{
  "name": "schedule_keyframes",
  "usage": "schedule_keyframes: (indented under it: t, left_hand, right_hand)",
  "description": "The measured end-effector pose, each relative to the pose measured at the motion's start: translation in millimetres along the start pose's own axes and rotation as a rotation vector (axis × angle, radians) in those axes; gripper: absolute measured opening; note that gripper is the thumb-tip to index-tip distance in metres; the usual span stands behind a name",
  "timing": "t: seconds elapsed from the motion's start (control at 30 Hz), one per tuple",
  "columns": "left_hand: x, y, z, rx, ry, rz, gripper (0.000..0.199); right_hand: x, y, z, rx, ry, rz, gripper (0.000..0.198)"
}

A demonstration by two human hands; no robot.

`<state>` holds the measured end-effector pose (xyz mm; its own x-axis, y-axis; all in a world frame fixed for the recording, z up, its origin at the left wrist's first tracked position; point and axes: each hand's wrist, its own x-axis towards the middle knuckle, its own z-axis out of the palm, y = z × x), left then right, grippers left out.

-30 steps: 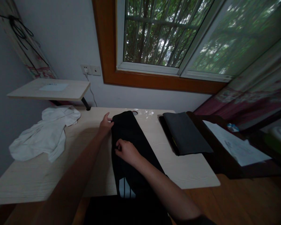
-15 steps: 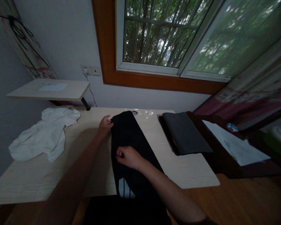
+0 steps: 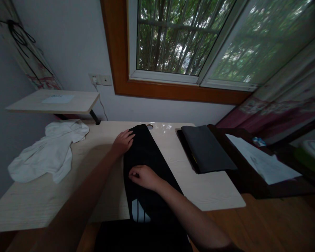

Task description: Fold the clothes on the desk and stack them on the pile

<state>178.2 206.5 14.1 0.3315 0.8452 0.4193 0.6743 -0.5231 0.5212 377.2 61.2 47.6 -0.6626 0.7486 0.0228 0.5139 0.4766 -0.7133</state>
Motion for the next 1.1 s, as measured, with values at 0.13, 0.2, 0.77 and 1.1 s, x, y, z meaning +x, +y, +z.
schedule_keyframes:
  t: [0.13,0.2,0.77,1.1]
  left_hand:
    - [-2,3,11,0.05,-0.083,-0.066,0.044]
    - [-1,0,12,0.077,-0.109,-0.098,0.047]
    - [-43,39,-23,0.016,-0.207,0.032,0.027]
    - [-115,58,-32,-0.012,-0.195,-0.083,0.033]
  right_hand:
    - [-2,2,2,-0.01,0.007,-0.002,0.015]
    - [-4,2,0,0.004,-0.004,-0.018,0.017]
    - [-43,71,-92,-0.2,0.198,-0.029,0.028]
    - [-77,82,-87,-0.374,0.103,-0.028,0.045]
